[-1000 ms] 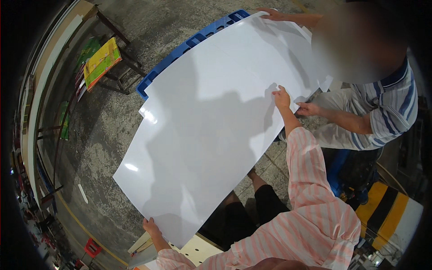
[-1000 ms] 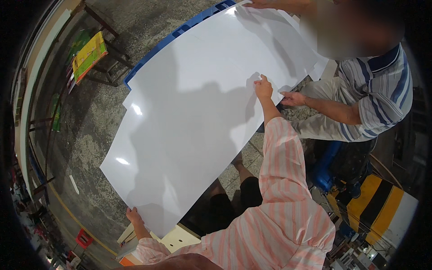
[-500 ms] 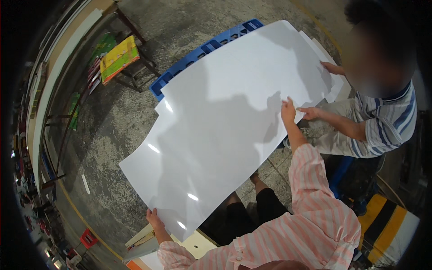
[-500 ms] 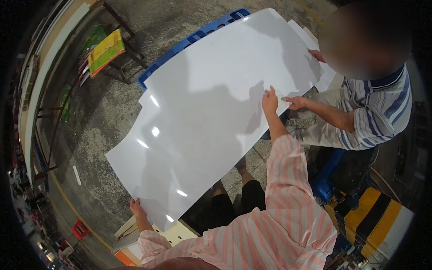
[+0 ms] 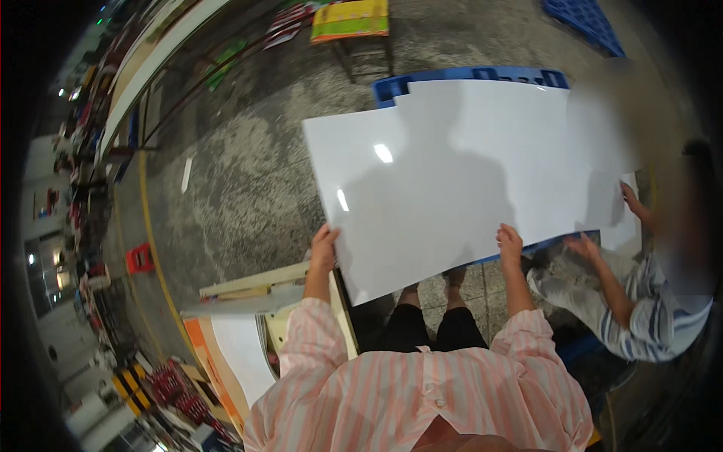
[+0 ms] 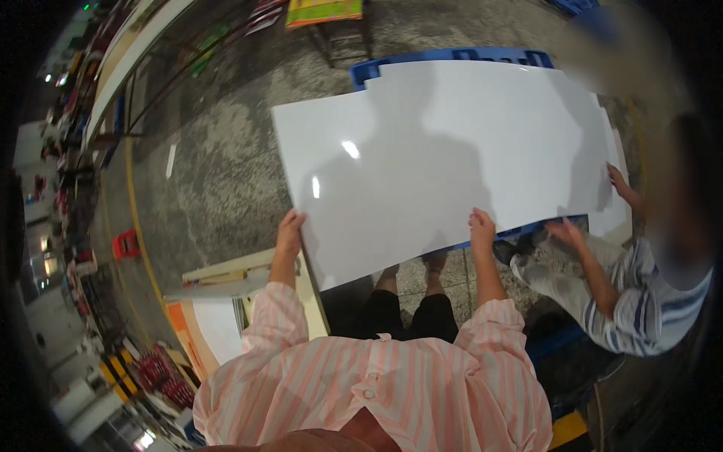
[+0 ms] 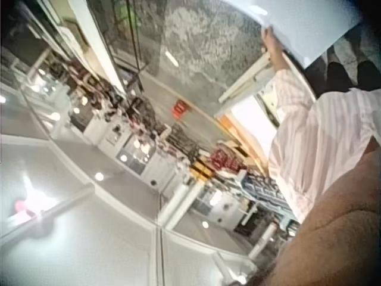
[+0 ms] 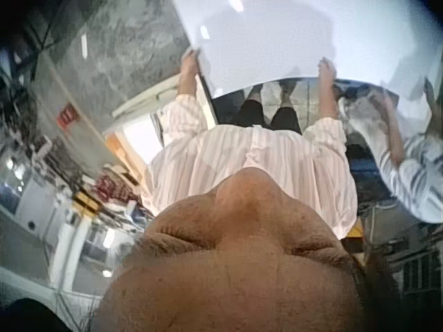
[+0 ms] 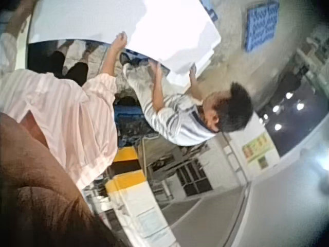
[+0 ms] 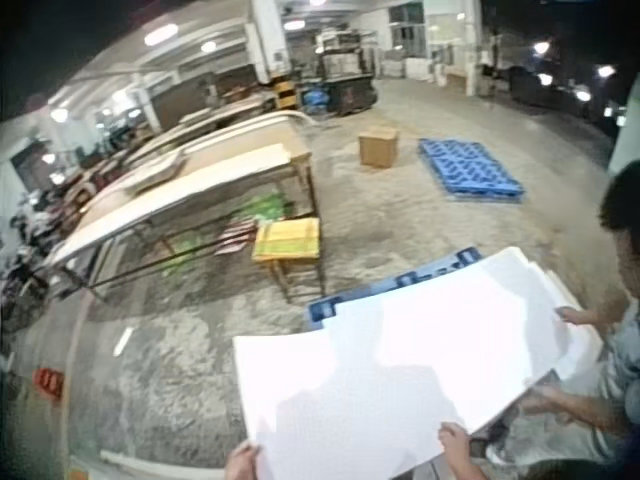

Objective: The recorder is stacking, counting, and feeding large sheets of paper into an industrial processing machine.

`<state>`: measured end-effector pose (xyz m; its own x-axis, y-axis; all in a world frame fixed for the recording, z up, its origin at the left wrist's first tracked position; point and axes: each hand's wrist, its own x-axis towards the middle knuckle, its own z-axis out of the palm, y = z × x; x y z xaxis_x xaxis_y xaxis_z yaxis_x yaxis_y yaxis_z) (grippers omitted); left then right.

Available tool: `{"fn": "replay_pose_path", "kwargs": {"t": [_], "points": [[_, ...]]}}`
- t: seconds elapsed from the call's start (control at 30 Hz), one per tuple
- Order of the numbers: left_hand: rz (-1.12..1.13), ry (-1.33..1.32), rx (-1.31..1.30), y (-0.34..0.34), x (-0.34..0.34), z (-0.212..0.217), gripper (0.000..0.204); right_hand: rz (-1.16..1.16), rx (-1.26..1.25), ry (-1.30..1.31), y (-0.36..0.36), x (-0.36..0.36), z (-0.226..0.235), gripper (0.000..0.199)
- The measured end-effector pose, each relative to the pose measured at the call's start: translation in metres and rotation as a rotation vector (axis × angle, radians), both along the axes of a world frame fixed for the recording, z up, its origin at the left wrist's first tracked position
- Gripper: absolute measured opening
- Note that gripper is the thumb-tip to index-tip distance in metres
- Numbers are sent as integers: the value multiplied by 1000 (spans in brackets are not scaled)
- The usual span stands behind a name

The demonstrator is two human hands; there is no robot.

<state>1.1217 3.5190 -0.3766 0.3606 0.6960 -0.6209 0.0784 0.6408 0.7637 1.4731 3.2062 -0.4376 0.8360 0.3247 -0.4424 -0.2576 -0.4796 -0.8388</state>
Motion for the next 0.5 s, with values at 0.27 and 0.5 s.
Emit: {"fn": "replay_pose_path", "kwargs": {"t": [0.27,0.5], "points": [[-177,-400,-301,-25,58,-1,36,470,339,165,153,-146,81,20],[-123,-486,-392,-39,76,-5,35,815,53,-361,160,-173,121,27]]}}
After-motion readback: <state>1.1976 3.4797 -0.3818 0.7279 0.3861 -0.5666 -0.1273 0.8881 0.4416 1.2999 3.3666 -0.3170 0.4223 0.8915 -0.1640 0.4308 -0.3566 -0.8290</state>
